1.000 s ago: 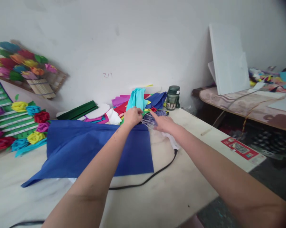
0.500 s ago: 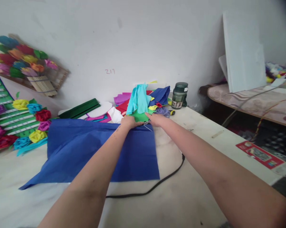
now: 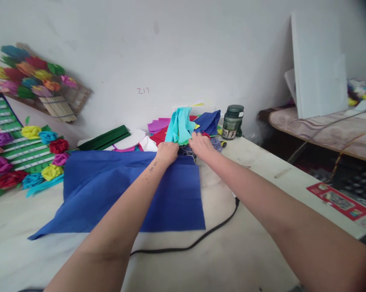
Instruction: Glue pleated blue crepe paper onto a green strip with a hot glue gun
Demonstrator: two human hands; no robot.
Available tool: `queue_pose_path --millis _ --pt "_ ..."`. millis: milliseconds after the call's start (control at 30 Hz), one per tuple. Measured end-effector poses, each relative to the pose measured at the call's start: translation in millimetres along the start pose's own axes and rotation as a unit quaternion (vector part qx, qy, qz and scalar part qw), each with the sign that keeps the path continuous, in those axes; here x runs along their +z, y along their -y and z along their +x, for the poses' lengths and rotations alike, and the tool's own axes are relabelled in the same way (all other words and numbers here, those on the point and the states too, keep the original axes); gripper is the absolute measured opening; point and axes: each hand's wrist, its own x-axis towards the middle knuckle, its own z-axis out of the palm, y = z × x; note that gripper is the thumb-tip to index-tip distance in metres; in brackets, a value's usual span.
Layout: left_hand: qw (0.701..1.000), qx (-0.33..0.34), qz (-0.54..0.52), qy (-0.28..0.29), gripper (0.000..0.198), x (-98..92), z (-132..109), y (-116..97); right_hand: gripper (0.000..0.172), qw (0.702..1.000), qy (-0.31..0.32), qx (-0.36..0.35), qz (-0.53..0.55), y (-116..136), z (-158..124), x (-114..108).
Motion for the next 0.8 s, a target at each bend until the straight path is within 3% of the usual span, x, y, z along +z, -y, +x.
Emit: queue_pose_path --millis 67,200,333,433,533,667,800 --pt "1.0 -0.003 -0.014 -0.018 0.037 -4.0 -1 4 0.037 1.0 -0.023 -0.002 0.001 -1 5 -4" --pt "0.995 -0.023 -0.073 -0.069 0.041 -3.0 -5 11 0.039 1.0 -0.005 -0.022 0.003 -1 16 -8" --pt "0.978 -0.118 -0.15 -0.088 0.098 14.4 -12 18 0.042 1.0 -0.022 -0.015 -0.005 -3 27 -10" --pt "0.959 -0.173 -0.22 -0.049 0.118 28.9 -18 26 0.042 1.0 -0.017 0.001 -0.007 -8 34 -12" --pt "0.95 -0.19 -0.247 -0.015 0.107 35.5 -22 31 0.042 0.999 -0.002 0.031 -0.005 -16 40 -11" --pt "0.957 -0.21 -0.199 0.03 0.084 35.1 -24 31 0.042 0.997 -0.01 0.077 -0.02 -28 47 -3" --pt "0.981 -0.146 -0.123 0.034 0.05 36.3 -28 28 0.042 0.992 0.012 0.115 -0.055 -39 51 11"
